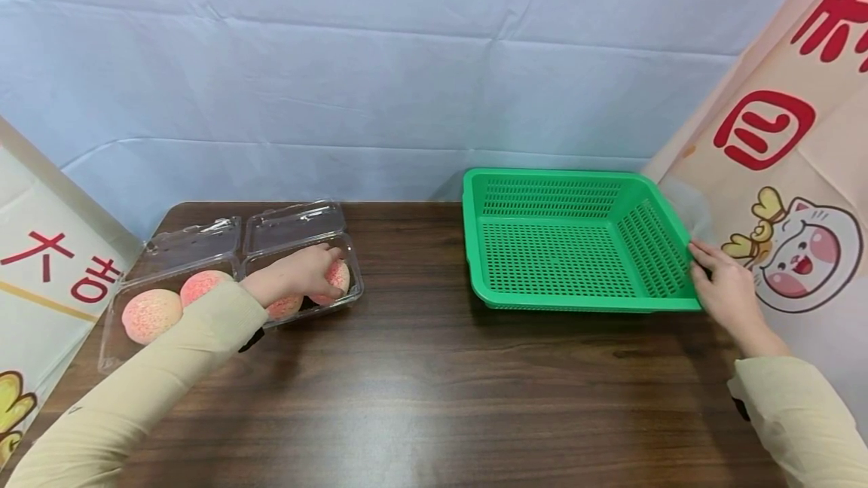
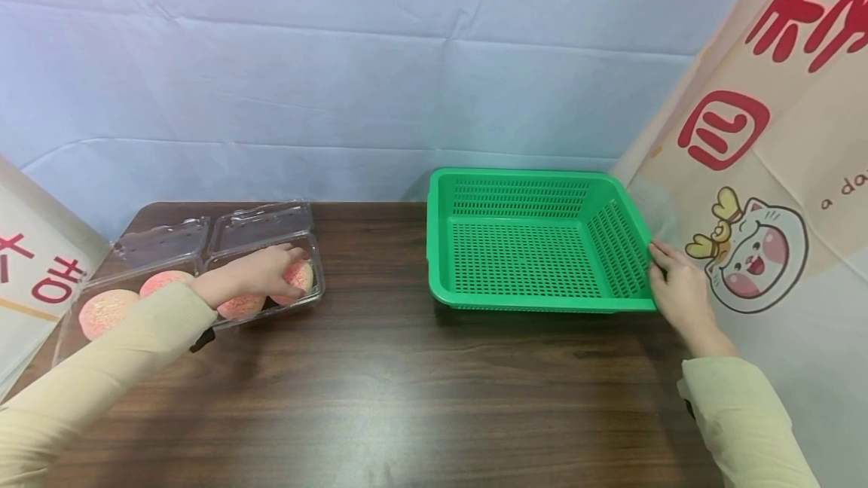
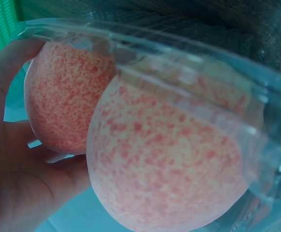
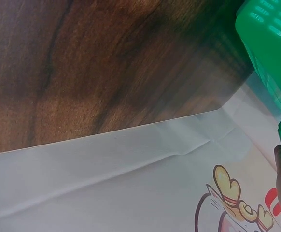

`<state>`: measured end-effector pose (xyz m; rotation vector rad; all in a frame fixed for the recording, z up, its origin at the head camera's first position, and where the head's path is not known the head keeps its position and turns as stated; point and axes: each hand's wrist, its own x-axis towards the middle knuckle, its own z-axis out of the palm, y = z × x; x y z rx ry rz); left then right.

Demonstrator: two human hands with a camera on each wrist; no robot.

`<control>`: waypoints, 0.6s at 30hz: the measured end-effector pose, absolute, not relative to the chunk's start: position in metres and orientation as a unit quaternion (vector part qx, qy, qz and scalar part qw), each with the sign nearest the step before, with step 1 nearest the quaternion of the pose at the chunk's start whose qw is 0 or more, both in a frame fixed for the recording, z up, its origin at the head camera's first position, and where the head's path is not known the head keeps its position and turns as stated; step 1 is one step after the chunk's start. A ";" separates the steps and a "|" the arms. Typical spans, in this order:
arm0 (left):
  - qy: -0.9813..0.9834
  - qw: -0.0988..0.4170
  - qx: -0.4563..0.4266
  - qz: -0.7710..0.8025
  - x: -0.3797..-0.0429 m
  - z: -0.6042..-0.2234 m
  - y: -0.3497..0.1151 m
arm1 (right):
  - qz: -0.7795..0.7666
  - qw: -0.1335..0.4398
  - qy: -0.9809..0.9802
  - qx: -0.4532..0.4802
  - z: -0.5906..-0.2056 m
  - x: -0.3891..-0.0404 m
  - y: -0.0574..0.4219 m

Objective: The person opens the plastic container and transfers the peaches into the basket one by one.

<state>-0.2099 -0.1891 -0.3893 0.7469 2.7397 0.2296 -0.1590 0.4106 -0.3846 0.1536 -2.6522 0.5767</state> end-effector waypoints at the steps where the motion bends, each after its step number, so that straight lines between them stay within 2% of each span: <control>1: 0.951 0.145 0.260 0.080 -0.210 -0.390 -0.189 | 0.206 0.210 -0.954 0.055 -0.385 -0.159 0.410; 18: 0.951 0.129 0.270 0.078 -0.211 -0.383 -0.184 | 0.208 0.206 -0.955 0.053 -0.384 -0.159 0.411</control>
